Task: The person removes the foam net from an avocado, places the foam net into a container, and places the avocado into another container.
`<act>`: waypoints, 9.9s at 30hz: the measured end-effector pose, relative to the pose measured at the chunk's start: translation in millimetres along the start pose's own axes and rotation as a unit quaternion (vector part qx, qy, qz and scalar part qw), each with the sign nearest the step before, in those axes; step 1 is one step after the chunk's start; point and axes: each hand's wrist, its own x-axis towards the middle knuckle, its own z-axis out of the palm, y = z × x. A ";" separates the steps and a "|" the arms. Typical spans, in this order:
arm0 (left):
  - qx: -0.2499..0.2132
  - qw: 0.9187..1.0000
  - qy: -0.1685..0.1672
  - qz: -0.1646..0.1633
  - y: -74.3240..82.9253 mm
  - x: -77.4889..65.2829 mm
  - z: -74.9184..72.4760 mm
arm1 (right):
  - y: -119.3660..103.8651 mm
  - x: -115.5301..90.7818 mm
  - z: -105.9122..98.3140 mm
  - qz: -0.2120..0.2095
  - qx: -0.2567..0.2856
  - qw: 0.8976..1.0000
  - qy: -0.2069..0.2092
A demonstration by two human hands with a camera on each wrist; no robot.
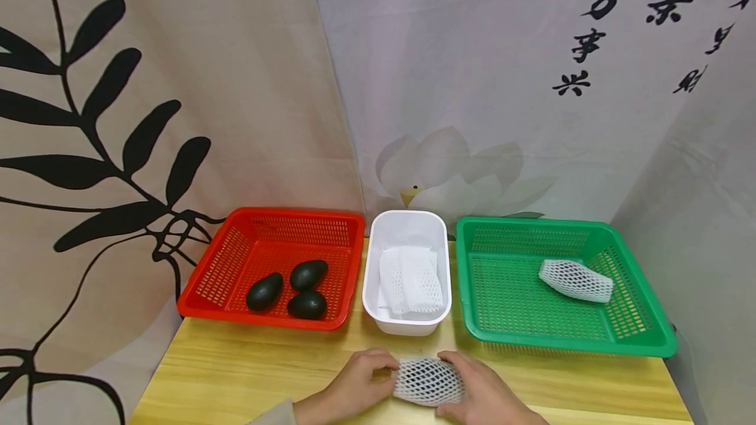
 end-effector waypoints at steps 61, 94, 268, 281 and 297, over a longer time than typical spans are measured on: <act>0.006 0.997 -0.050 -0.057 0.2 -3.2 -5.1 | -9.5 -8.5 -5.8 -0.095 0.167 0.960 0.204; 0.010 0.995 0.088 0.044 20.9 -13.9 -72.3 | -81.2 14.0 -93.5 -0.253 0.194 0.870 0.375; 0.200 0.919 0.083 -0.331 -137.0 -19.1 -284.4 | 123.6 52.1 -211.5 0.164 -0.188 0.968 0.011; 0.203 0.912 0.050 -0.354 -133.8 -18.4 -282.4 | 142.2 53.6 -209.1 0.178 -0.214 0.960 -0.032; 0.195 0.917 0.085 -0.339 -128.1 -23.8 -287.3 | 160.2 48.9 -209.4 0.169 -0.220 0.960 -0.040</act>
